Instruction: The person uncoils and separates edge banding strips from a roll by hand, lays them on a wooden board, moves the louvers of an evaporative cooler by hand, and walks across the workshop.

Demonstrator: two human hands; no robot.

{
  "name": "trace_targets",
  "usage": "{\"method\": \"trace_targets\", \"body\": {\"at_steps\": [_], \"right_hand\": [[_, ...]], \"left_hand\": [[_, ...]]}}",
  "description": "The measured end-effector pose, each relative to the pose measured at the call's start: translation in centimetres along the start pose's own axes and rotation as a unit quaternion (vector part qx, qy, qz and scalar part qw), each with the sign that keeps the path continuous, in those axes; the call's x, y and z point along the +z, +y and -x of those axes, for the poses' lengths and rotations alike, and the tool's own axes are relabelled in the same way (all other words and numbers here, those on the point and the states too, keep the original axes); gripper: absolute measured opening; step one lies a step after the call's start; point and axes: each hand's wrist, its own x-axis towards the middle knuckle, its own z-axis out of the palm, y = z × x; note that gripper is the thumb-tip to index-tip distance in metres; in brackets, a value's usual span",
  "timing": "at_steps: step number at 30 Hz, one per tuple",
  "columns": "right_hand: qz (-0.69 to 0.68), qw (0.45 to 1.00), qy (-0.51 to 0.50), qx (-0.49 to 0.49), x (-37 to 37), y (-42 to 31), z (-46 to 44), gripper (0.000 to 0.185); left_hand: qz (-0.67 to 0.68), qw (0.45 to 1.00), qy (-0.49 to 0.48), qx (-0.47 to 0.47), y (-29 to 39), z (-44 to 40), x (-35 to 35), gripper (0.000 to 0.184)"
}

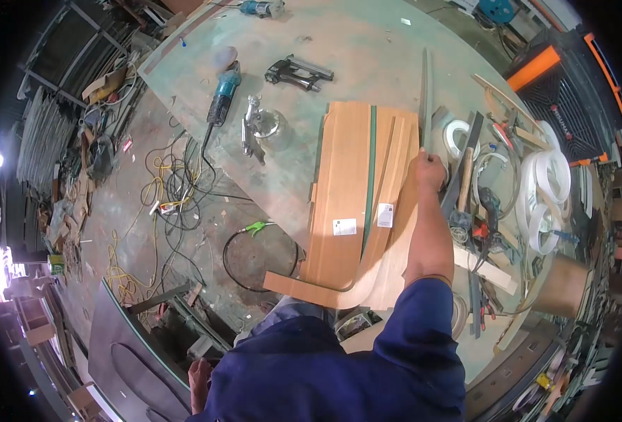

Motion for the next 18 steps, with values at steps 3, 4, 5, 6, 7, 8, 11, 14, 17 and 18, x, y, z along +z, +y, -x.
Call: {"method": "trace_targets", "body": {"at_steps": [3,4,5,6,7,8,11,14,17,18], "right_hand": [[0.001,1.000,0.005,0.000,-0.2,-0.1,0.0,0.045],[0.003,1.000,0.010,0.000,-0.2,-0.1,0.0,0.044],[0.004,1.000,0.014,0.001,-0.1,0.3,-0.2,0.043],[0.005,1.000,0.022,-0.005,1.0,2.0,-2.1,0.042],[0.006,0.999,0.032,-0.011,1.5,3.3,-3.1,0.041],[-0.118,0.989,-0.015,0.084,0.5,2.7,-2.8,0.040],[-0.420,0.857,-0.105,0.280,-5.8,-4.8,1.0,0.039],[-0.520,0.798,-0.178,0.246,-7.2,-4.7,0.6,0.044],[-0.603,0.741,-0.181,0.235,-8.7,-6.8,1.3,0.045],[-0.628,0.721,-0.184,0.228,-9.3,-7.4,1.8,0.043]], "left_hand": [[0.029,0.999,-0.033,0.010,0.7,-0.1,1.2,0.030],[0.015,0.999,-0.045,0.021,1.1,-0.1,1.5,0.030],[0.000,0.998,-0.058,0.032,1.8,0.3,1.8,0.030],[-0.017,0.996,-0.072,0.043,2.5,0.5,2.0,0.030],[-0.031,0.996,-0.066,0.051,3.1,0.7,2.1,0.030],[-0.042,0.996,-0.060,0.058,3.6,0.8,2.3,0.031],[-0.052,0.996,-0.034,0.068,4.0,0.4,2.8,0.033],[-0.077,0.994,-0.041,0.073,4.0,-0.1,3.2,0.034],[-0.061,0.986,-0.126,0.085,2.3,-3.0,1.9,0.032],[-0.073,0.987,-0.107,0.100,3.0,-2.5,2.5,0.032]]}}
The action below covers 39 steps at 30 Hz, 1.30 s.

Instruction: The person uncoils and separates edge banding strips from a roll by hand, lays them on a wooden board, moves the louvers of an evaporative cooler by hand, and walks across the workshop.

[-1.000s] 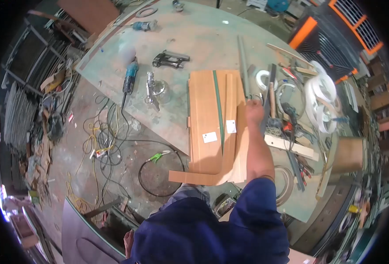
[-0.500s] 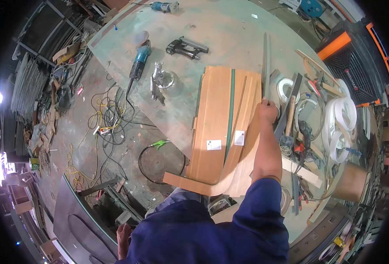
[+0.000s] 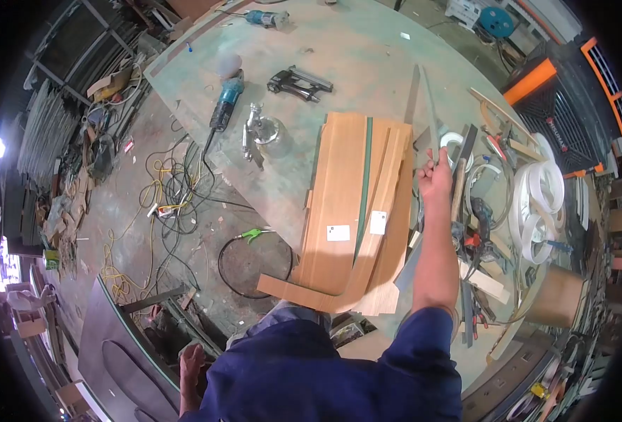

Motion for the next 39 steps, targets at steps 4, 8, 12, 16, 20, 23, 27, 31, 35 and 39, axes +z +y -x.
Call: {"method": "trace_targets", "body": {"at_steps": [4,8,12,16,20,23,27,31,35,39], "right_hand": [[0.006,0.993,-0.105,-0.045,2.4,1.4,6.2,0.035],[0.166,0.961,-0.195,-0.106,7.5,6.6,17.4,0.024],[0.282,0.887,-0.331,-0.155,11.1,13.7,24.9,0.020],[0.322,0.831,-0.447,-0.077,14.7,19.8,32.6,0.022],[0.413,0.655,-0.582,-0.249,15.6,26.8,38.9,0.024],[0.411,0.533,-0.685,-0.279,14.1,30.8,43.7,0.035],[0.438,0.371,-0.805,-0.148,14.9,32.6,49.1,0.056],[0.465,0.386,-0.793,-0.077,13.5,35.7,50.1,0.071],[0.579,0.429,-0.693,-0.006,11.7,37.3,48.4,0.066],[0.639,0.416,-0.647,-0.014,10.0,38.4,46.9,0.060]], "left_hand": [[-0.056,0.996,0.056,0.048,1.5,-0.9,1.1,0.034],[-0.185,0.961,0.087,0.185,7.5,-1.2,2.5,0.037],[-0.075,0.972,0.100,0.201,14.3,-0.1,4.6,0.037],[0.003,0.942,0.131,0.308,19.1,0.4,5.8,0.034],[0.267,0.917,0.119,0.272,20.5,0.2,5.4,0.053],[0.488,0.817,0.210,0.225,20.6,1.6,3.2,0.055],[0.509,0.747,0.405,0.136,12.3,1.5,-0.9,0.045],[0.310,0.840,0.443,0.032,-2.4,5.3,-6.2,0.051],[0.072,0.877,0.474,-0.041,-15.2,10.3,-8.3,0.049],[-0.121,0.840,0.528,0.000,-24.8,11.8,-10.3,0.039]]}}
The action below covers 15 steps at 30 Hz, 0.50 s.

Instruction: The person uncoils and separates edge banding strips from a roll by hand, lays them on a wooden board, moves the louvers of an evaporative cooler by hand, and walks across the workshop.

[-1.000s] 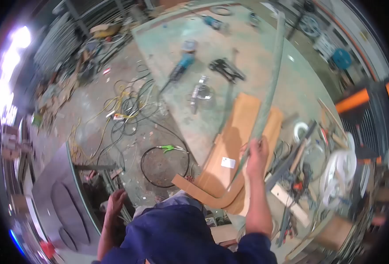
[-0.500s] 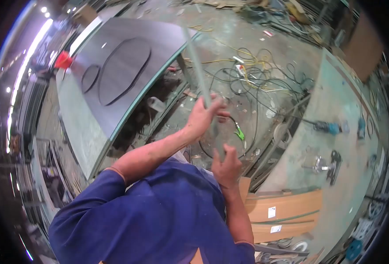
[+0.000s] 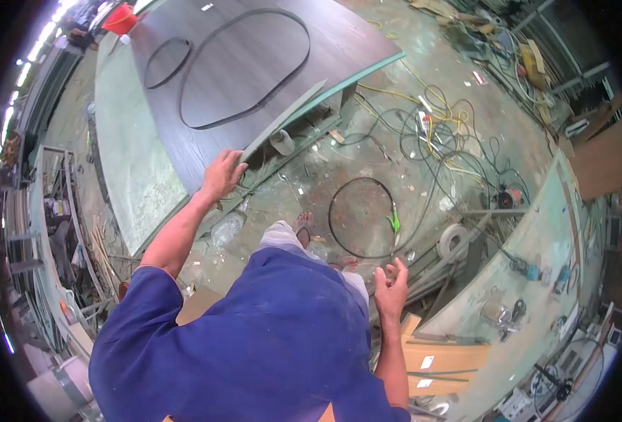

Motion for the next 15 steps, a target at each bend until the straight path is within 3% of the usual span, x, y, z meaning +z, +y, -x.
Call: {"method": "trace_targets", "body": {"at_steps": [6,15], "right_hand": [[0.067,0.997,0.015,0.030,2.7,-4.1,-0.4,0.058],[0.133,0.991,0.016,0.001,6.1,-8.9,-1.0,0.060]], "left_hand": [[-0.011,0.998,0.018,0.052,-5.3,-0.9,2.3,0.040],[-0.050,0.997,0.028,0.046,-5.7,-1.7,3.2,0.051]]}}
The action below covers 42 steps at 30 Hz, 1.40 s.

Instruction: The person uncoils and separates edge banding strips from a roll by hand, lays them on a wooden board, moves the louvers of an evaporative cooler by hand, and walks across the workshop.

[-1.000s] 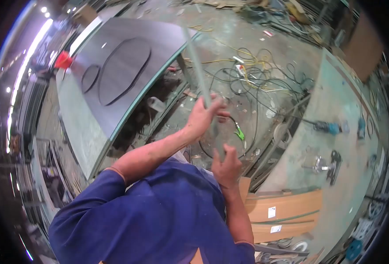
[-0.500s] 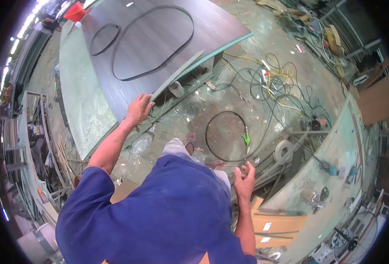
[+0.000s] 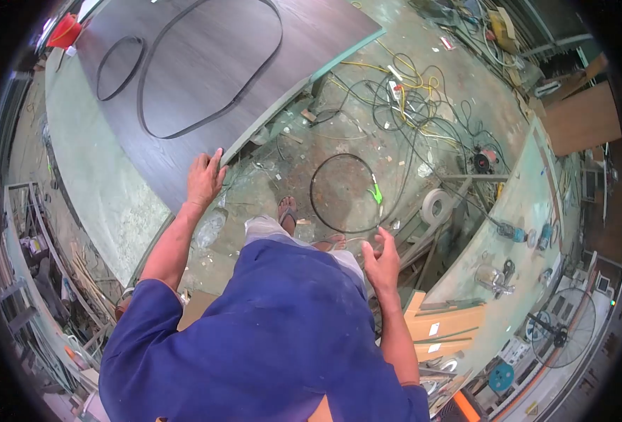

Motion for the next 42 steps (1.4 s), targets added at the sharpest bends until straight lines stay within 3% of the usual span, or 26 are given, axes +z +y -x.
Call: {"method": "trace_targets", "body": {"at_steps": [17,20,26,30,36,37,40,42], "right_hand": [[0.009,1.000,0.004,-0.007,1.0,0.4,-2.6,0.057],[0.012,1.000,0.011,0.008,0.7,1.5,-2.4,0.057],[0.003,0.998,0.056,0.041,-1.3,4.8,-2.5,0.053],[0.017,0.994,0.081,0.072,-3.6,7.9,-4.0,0.051],[-0.052,0.977,0.124,0.165,-7.0,16.4,-9.0,0.052],[-0.038,0.977,0.148,0.146,-6.2,19.9,-10.2,0.051],[-0.147,0.950,0.101,0.256,-7.3,24.1,-14.2,0.050],[-0.160,0.940,0.074,0.290,-6.3,27.8,-17.6,0.050]], "left_hand": [[-0.003,0.998,-0.038,-0.057,2.4,-1.7,-1.7,0.082],[-0.005,0.998,0.057,-0.009,3.0,-2.1,-1.6,0.082],[0.088,0.991,0.075,0.064,9.8,-5.9,-3.6,0.073],[0.139,0.983,0.034,0.113,14.9,-7.6,-2.4,0.067],[0.148,0.980,-0.090,0.102,19.1,-6.6,3.2,0.055],[0.150,0.979,-0.119,0.073,19.2,-6.0,4.3,0.053],[0.166,0.961,-0.216,-0.055,20.5,-4.8,7.9,0.049],[0.156,0.942,-0.284,-0.092,23.3,-5.5,8.2,0.046]]}}
